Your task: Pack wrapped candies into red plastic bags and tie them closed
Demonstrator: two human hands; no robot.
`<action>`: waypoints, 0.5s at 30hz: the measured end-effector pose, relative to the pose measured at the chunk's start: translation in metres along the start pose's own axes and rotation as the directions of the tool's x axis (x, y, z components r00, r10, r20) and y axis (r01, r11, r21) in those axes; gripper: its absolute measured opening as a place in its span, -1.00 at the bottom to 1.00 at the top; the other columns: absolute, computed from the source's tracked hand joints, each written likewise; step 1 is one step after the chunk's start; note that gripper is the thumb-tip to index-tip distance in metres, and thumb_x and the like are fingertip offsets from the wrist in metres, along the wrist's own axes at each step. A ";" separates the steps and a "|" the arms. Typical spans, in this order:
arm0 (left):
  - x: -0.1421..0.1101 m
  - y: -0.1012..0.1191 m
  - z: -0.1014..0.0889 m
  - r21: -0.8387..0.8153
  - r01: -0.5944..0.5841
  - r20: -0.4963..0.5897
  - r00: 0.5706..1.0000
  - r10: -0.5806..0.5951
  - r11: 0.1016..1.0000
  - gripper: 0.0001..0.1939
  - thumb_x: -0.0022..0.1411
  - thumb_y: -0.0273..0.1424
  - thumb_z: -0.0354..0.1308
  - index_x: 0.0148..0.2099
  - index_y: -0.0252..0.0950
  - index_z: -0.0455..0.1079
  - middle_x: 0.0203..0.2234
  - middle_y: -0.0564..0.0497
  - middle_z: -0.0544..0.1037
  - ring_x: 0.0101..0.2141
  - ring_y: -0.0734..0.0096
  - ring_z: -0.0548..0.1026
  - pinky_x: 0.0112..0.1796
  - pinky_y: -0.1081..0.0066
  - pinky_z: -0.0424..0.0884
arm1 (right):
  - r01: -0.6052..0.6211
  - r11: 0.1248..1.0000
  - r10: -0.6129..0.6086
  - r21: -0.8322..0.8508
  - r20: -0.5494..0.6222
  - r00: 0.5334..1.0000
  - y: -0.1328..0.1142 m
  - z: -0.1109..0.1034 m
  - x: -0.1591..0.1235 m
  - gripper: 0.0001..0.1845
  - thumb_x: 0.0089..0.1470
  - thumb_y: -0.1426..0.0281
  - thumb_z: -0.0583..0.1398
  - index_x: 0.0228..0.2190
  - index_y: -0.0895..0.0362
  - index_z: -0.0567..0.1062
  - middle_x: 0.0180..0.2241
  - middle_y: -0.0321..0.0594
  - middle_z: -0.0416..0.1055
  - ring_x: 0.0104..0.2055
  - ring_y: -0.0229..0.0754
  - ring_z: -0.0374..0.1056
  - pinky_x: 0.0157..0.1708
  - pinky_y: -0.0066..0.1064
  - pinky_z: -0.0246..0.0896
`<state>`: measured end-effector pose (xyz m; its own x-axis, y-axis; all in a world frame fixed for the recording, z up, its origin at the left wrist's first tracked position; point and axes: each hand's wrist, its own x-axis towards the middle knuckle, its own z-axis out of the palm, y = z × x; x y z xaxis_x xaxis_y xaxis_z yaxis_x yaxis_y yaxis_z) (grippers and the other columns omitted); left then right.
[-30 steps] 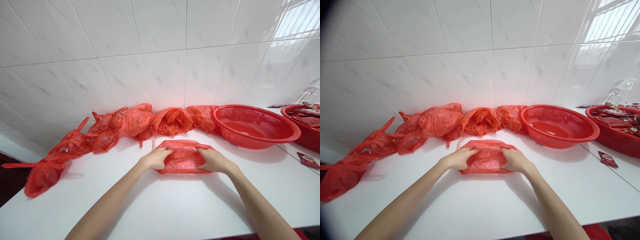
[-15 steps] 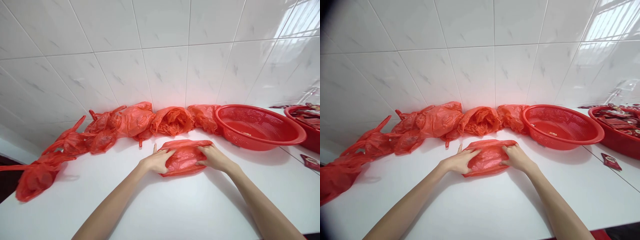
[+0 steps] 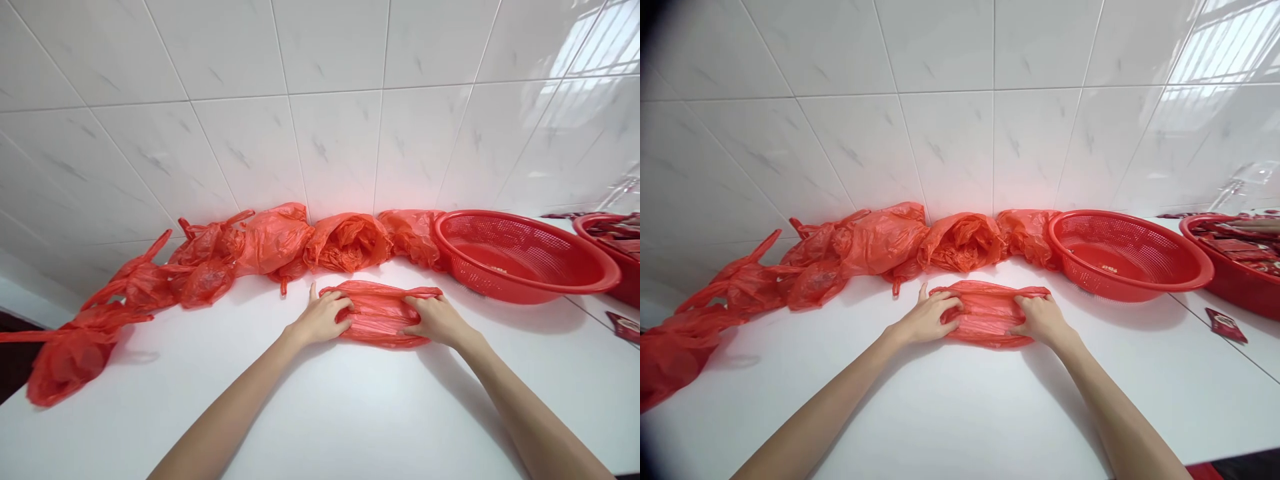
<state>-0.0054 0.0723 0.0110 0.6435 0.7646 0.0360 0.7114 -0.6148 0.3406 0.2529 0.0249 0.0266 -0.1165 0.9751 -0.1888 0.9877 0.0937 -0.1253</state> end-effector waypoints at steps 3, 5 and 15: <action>-0.001 -0.001 -0.005 -0.024 0.009 0.041 0.999 -0.008 1.000 -0.89 0.13 -0.46 0.15 -0.24 -0.22 0.41 -0.17 0.00 0.57 -0.01 0.13 0.49 0.30 -0.27 -0.35 | -0.044 0.999 0.044 0.005 0.008 0.999 0.000 -0.001 -0.003 -0.45 -0.01 0.26 0.38 0.02 0.18 0.49 -0.10 0.06 0.58 0.00 0.17 0.48 0.02 -0.16 0.20; -0.002 0.000 -0.005 -0.039 0.010 0.049 0.999 -0.008 0.999 -0.92 0.08 -0.47 0.15 -0.32 -0.23 0.34 -0.24 0.01 0.56 -0.02 0.11 0.49 0.30 -0.27 -0.35 | -0.075 0.997 0.075 0.004 0.026 0.997 0.000 -0.002 -0.004 -0.40 -0.03 0.28 0.39 0.05 0.18 0.48 -0.03 0.08 0.55 0.04 0.19 0.46 0.00 -0.18 0.22; -0.005 -0.011 0.041 -0.147 -0.213 -0.339 0.928 0.153 0.966 -0.82 0.09 -0.43 0.19 -0.19 -0.20 0.45 0.00 -0.08 0.60 0.00 0.09 0.54 0.32 -0.24 -0.41 | -0.122 0.992 0.122 -0.026 0.025 0.992 0.002 -0.008 -0.009 -0.64 -0.05 0.29 0.38 -0.20 0.16 0.53 -0.12 0.00 0.56 -0.06 0.10 0.48 -0.26 -0.32 0.24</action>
<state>-0.0048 0.0667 -0.0316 0.6108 0.6811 0.4037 0.5082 -0.7282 0.4598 0.2564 0.0178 0.0361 0.0027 0.9738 -0.2274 0.9969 -0.0205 -0.0761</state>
